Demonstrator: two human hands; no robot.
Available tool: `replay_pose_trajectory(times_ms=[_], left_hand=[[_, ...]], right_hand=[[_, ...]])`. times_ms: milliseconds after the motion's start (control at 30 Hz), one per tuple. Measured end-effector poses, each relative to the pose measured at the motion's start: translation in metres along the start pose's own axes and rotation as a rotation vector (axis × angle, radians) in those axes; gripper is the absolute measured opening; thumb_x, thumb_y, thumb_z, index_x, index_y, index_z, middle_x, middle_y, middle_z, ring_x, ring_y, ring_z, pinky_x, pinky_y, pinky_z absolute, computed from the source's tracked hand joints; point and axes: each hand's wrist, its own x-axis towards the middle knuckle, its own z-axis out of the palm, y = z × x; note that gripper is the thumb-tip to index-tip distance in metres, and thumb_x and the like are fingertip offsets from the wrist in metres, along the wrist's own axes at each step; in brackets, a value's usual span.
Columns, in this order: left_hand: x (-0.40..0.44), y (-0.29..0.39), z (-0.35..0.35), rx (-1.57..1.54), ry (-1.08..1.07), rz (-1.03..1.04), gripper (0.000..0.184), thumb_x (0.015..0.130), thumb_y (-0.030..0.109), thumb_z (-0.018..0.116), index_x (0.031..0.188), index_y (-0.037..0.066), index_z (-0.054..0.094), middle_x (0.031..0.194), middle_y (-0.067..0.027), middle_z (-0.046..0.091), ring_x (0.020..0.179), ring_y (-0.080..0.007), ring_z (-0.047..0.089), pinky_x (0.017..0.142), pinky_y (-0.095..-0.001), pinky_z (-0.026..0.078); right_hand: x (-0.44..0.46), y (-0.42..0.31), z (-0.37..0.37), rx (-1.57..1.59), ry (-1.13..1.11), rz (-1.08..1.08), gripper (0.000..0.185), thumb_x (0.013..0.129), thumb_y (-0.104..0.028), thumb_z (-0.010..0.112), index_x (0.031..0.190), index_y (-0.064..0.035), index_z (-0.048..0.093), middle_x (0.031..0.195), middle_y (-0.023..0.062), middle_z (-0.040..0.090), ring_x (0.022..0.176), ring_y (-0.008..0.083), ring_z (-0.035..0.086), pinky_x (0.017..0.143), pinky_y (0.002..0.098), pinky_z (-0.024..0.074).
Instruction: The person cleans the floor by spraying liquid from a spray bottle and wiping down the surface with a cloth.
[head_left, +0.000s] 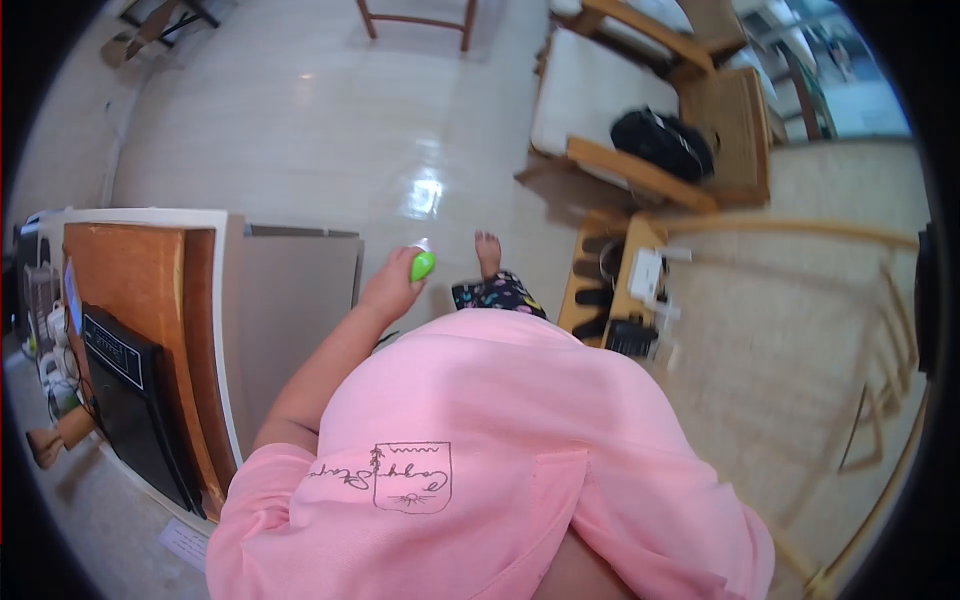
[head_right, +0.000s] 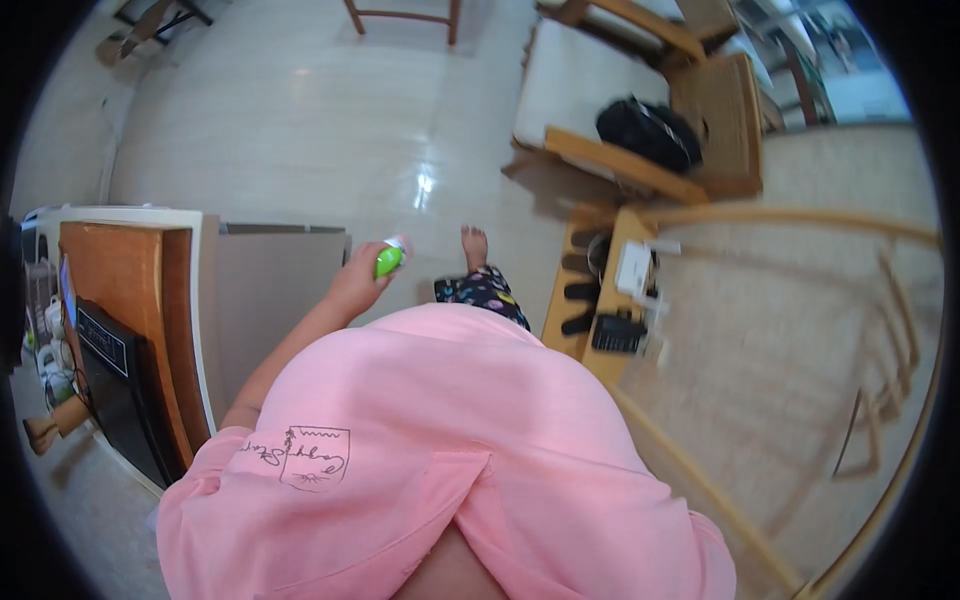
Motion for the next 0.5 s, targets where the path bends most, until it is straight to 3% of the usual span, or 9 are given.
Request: replay_pose_trajectory(times_ms=[100, 167, 200, 233, 267, 300, 333, 400, 500], left_hand=[[0.037, 0.025, -0.035, -0.124, 0.094, -0.017, 0.047, 0.085, 0.019, 0.068, 0.127, 0.008, 0.051, 0.123, -0.0146, 0.054, 0.111, -0.0389, 0.056, 0.091, -0.0439, 0.048], [0.051, 0.033, -0.068, -0.167, 0.171, -0.067, 0.047, 0.084, 0.018, 0.070, 0.126, 0.007, 0.052, 0.122, -0.0146, 0.055, 0.111, -0.0376, 0.056, 0.092, -0.0421, 0.048], [0.051, 0.039, -0.083, -0.215, 0.218, -0.090, 0.048, 0.083, 0.017, 0.071, 0.126, 0.006, 0.054, 0.122, -0.0147, 0.056, 0.111, -0.0362, 0.057, 0.093, -0.0402, 0.048], [0.051, 0.044, -0.100, -0.227, 0.246, -0.115, 0.048, 0.083, 0.017, 0.071, 0.126, 0.006, 0.054, 0.122, -0.0147, 0.056, 0.111, -0.0362, 0.057, 0.093, -0.0402, 0.048], [0.051, 0.049, -0.120, -0.259, 0.302, -0.168, 0.048, 0.081, 0.016, 0.073, 0.125, 0.005, 0.056, 0.121, -0.0145, 0.057, 0.111, -0.0337, 0.058, 0.094, -0.0386, 0.047], [0.050, 0.052, -0.141, -0.288, 0.362, -0.221, 0.048, 0.080, 0.015, 0.074, 0.123, 0.004, 0.058, 0.121, -0.0144, 0.058, 0.111, -0.0312, 0.058, 0.095, -0.0369, 0.047], [0.047, 0.053, -0.161, -0.297, 0.399, -0.247, 0.048, 0.080, 0.015, 0.074, 0.123, 0.004, 0.058, 0.121, -0.0144, 0.058, 0.111, -0.0312, 0.058, 0.095, -0.0369, 0.047], [0.039, 0.052, -0.197, -0.419, 0.540, -0.280, 0.048, 0.080, 0.017, 0.073, 0.124, 0.005, 0.058, 0.121, -0.0144, 0.058, 0.113, -0.0307, 0.058, 0.098, -0.0373, 0.045], [0.045, 0.044, -0.255, -0.529, 0.668, -0.361, 0.049, 0.080, 0.018, 0.074, 0.124, 0.006, 0.059, 0.123, -0.0143, 0.059, 0.114, -0.0282, 0.058, 0.100, -0.0369, 0.044]], right_hand=[[0.065, -0.112, -0.120, -0.232, 0.150, -0.134, 0.032, 0.090, -0.019, 0.058, 0.120, -0.0069, 0.059, 0.104, 0.0136, 0.067, 0.093, 0.0231, 0.063, 0.083, 0.0365, 0.0499], [0.089, -0.236, -0.230, -0.271, 0.357, -0.277, 0.031, 0.090, -0.020, 0.057, 0.119, -0.0075, 0.060, 0.106, 0.0139, 0.067, 0.095, 0.0232, 0.063, 0.085, 0.0363, 0.0494], [0.084, -0.304, -0.287, -0.025, 0.287, -0.598, 0.032, 0.090, -0.020, 0.060, 0.119, -0.0087, 0.061, 0.106, 0.0122, 0.067, 0.094, 0.0222, 0.063, 0.084, 0.0348, 0.0491], [0.116, -0.360, -0.329, 0.184, 0.289, -0.707, 0.033, 0.090, -0.023, 0.064, 0.119, -0.0091, 0.062, 0.104, 0.0095, 0.067, 0.092, 0.0208, 0.061, 0.084, 0.0332, 0.0483], [0.137, -0.430, -0.372, 0.169, 0.398, -1.071, 0.038, 0.090, -0.028, 0.066, 0.123, -0.0092, 0.062, 0.101, 0.0074, 0.067, 0.094, 0.0193, 0.061, 0.087, 0.0318, 0.0474], [0.094, -0.516, -0.403, 0.148, 0.368, -0.898, 0.039, 0.091, -0.022, 0.065, 0.126, -0.0067, 0.059, 0.108, 0.0020, 0.065, 0.099, 0.0126, 0.058, 0.089, 0.0286, 0.0455], [0.080, -0.593, -0.427, 0.094, 0.434, -1.062, 0.042, 0.090, -0.031, 0.067, 0.125, -0.0097, 0.061, 0.109, 0.0062, 0.066, 0.102, 0.0166, 0.059, 0.092, 0.0311, 0.0458], [0.001, -0.738, -0.428, 0.206, 0.248, -1.284, 0.042, 0.089, -0.033, 0.068, 0.125, -0.0128, 0.061, 0.118, 0.0095, 0.062, 0.109, 0.0174, 0.056, 0.097, 0.0300, 0.0418], [-0.078, -0.890, -0.402, 0.037, -0.005, -1.512, 0.044, 0.090, -0.020, 0.062, 0.133, -0.0118, 0.054, 0.122, 0.0049, 0.057, 0.112, 0.0117, 0.049, 0.098, 0.0251, 0.0363]])
